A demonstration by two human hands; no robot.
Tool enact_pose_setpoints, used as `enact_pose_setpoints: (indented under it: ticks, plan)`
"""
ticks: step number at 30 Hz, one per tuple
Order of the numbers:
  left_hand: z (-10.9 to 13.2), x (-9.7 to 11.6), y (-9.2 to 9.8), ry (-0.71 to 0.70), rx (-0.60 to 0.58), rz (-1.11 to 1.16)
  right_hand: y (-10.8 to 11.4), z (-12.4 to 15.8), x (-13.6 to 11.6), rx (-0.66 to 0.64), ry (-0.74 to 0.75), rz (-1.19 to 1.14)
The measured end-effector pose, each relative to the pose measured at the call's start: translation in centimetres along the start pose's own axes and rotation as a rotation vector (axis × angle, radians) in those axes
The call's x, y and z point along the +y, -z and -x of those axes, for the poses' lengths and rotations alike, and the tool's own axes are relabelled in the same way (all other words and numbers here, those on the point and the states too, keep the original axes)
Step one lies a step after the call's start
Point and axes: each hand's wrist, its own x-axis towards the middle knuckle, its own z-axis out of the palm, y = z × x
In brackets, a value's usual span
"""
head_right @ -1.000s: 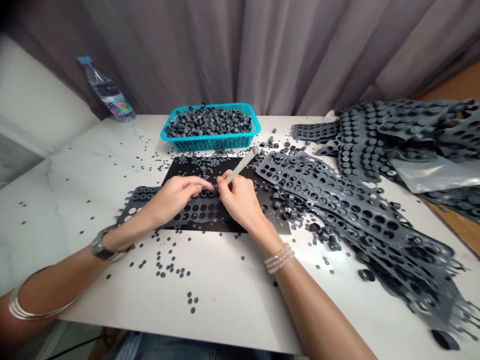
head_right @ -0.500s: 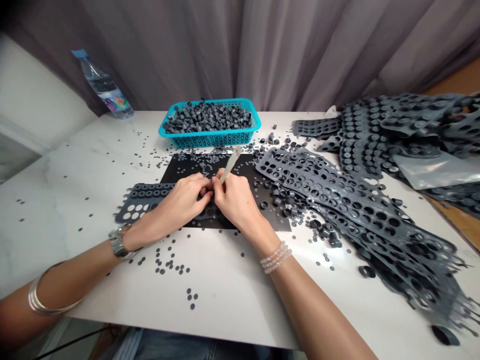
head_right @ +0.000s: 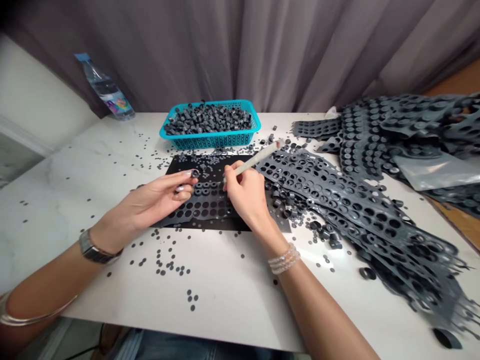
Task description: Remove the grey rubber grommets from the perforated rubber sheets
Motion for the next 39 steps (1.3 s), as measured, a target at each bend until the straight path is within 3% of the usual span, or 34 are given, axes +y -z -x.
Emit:
enact_pose_setpoints:
  ticks: [8, 16, 20, 23, 28, 31, 35, 37, 39]
  plan:
    - [0.9, 0.0, -0.8, 0.163, -0.013, 0.165, 0.4, -0.1, 0.2, 0.026, -0.003, -0.034]
    - [1.4, 0.0, -0.8, 0.177, -0.058, 0.204, 0.2, -0.2, 0.4, 0.019, -0.012, -0.015]
    - [0.9, 0.1, -0.5, 0.204, -0.114, 0.289, -0.3, -0.4, 0.7, -0.036, -0.017, 0.009]
    - [0.1, 0.1, -0.3, 0.168, -0.104, 0.233, -0.8, -0.7, 0.9, -0.071, 0.001, 0.074]
    - [-1.4, 0.1, 0.1, -0.016, -0.049, -0.191, -1.0, -0.8, 0.7, -0.075, 0.023, 0.193]
    - [-2.1, 0.3, -0.3, -0.173, -0.015, -0.635, -1.0, -0.8, 0.4, -0.083, 0.039, 0.228]
    - [-2.9, -0.1, -1.2, -0.489, 0.011, -1.332, -1.0, -0.8, 0.3, -0.084, 0.053, 0.259]
    - [-3.4, -0.7, -1.4, -0.614, -0.036, -1.499, -1.1, -0.7, 0.3, -0.083, 0.072, 0.272]
    - [-4.0, -1.5, -1.2, -0.685, -0.072, -1.519, -1.2, -0.6, 0.4, -0.082, 0.102, 0.282]
